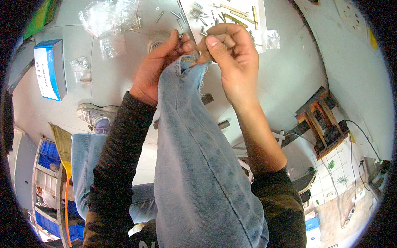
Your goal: The person sits at a table and repeatedly picks up small metal pins and cylinders, inserting them into lock cylinder bodies. They handle each component one at a time, occasionally placing assembled pieces into a plastic bag. The person later walks to a glass display counter and places items into a compartmentalized tray.
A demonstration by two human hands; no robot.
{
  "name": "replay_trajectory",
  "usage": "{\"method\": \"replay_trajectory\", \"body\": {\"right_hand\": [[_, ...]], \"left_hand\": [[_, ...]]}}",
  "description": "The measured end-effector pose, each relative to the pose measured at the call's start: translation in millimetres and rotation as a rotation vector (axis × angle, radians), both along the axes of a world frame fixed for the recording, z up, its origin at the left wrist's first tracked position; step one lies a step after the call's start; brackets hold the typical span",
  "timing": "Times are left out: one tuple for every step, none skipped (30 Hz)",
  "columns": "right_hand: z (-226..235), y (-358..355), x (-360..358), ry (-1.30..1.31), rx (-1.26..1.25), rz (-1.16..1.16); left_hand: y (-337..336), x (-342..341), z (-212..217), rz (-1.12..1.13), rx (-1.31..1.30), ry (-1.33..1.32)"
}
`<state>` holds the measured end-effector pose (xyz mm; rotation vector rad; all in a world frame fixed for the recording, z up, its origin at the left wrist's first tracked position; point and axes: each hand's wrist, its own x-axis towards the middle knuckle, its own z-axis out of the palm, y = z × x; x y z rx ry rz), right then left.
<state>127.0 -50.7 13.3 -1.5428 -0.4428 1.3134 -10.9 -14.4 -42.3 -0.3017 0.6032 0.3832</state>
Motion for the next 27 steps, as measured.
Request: {"method": "replay_trajectory", "body": {"right_hand": [[0.2, 0.3, 0.0, -0.069, -0.016, 0.049], [1.5, 0.1, -0.4, -0.137, -0.025, 0.099], [2.7, 0.7, -0.5, -0.176, -0.001, 0.153], [1.9, 2.7, -1.4, -0.366, 0.009, 0.259], [-0.1, 4.9, -5.2, -0.454, 0.048, 0.273], [-1.6, 8.8, -7.7, -0.549, 0.077, 0.313], [-3.0, 12.6, -9.7, -0.656, 0.111, 0.345], [-2.5, 14.9, -11.5, -0.671, 0.082, 0.362], [-2.5, 17.2, -13.8, -0.69, 0.063, 0.362], [-3.9, 19.8, -16.9, -0.68, 0.06, 0.378], [-8.4, 25.1, -18.8, -0.685, 0.083, 0.412], [-13.3, 30.8, -20.7, -0.692, 0.106, 0.441], [-16.3, 35.9, -21.4, -0.699, 0.123, 0.469], [-20.2, 43.8, -18.6, -0.735, 0.148, 0.529], [-24.9, 54.1, -14.1, -0.731, 0.133, 0.521], [-31.5, 68.8, -6.6, -0.717, 0.087, 0.458], [-40.7, 88.4, 3.0, -0.736, 0.056, 0.35], [-50.1, 112.6, 15.3, -0.9, 0.157, 0.315], [-61.8, 137.1, 23.9, -0.89, 0.139, 0.222], [-73.4, 160.3, 30.4, -0.932, 0.162, 0.22], [-85.4, 178.8, 32.9, -0.842, 0.125, 0.181], [-95.5, 191.5, 34.7, -0.757, 0.083, 0.134], [-104.1, 198.2, 35.8, -0.794, 0.108, 0.172], [-111.6, 203.0, 35.9, -0.833, 0.128, 0.202], [-117.0, 204.9, 36.4, -0.877, 0.132, 0.225], [-121.0, 204.7, 36.9, -0.917, 0.123, 0.278], [-124.2, 203.3, 35.9, -0.948, 0.128, 0.299]], "left_hand": [[0.0, 0.7, 0.4, -0.035, 0.014, 0.06], [-0.4, 1.3, 1.8, -0.055, 0.037, 0.1], [0.0, 1.8, 3.4, -0.058, 0.076, 0.136], [1.1, 2.0, 5.2, -0.07, 0.096, 0.162], [1.9, 2.8, 7.7, -0.091, 0.115, 0.208], [4.2, 3.2, 10.1, -0.099, 0.14, 0.237], [6.6, 2.9, 12.0, -0.098, 0.178, 0.261], [9.0, 1.4, 13.7, -0.071, 0.141, 0.242], [11.1, -0.4, 14.5, -0.059, 0.098, 0.229], [12.1, -1.0, 14.8, -0.017, 0.097, 0.26], [14.6, -3.6, 12.7, -0.005, 0.103, 0.246], [16.9, -6.7, 9.6, 0.004, 0.105, 0.23], [17.7, -9.6, 6.4, 0.015, 0.097, 0.211], [17.6, -11.1, 3.2, 0.023, 0.037, 0.251], [19.0, -13.4, -1.3, 0.007, 0.135, 0.282], [20.9, -17.0, -5.4, -0.004, 0.229, 0.302], [22.3, -19.9, -8.9, -0.06, 0.285, 0.359], [23.3, -22.2, -11.3, -0.012, 0.275, 0.365], [24.8, -24.0, -13.3, 0.007, 0.264, 0.357], [26.6, -25.0, -14.9, 0.01, 0.241, 0.362], [27.7, -25.5, -15.8, 0.028, 0.231, 0.362], [27.7, -25.9, -15.8, 0.001, 0.235, 0.373], [27.5, -25.8, -15.7, -0.01, 0.248, 0.379], [27.1, -25.8, -15.5, -0.02, 0.269, 0.373], [26.4, -25.5, -15.3, -0.024, 0.27, 0.387], [25.4, -25.1, -15.2, -0.028, 0.274, 0.386], [24.3, -24.8, -15.2, -0.032, 0.274, 0.388]]}}
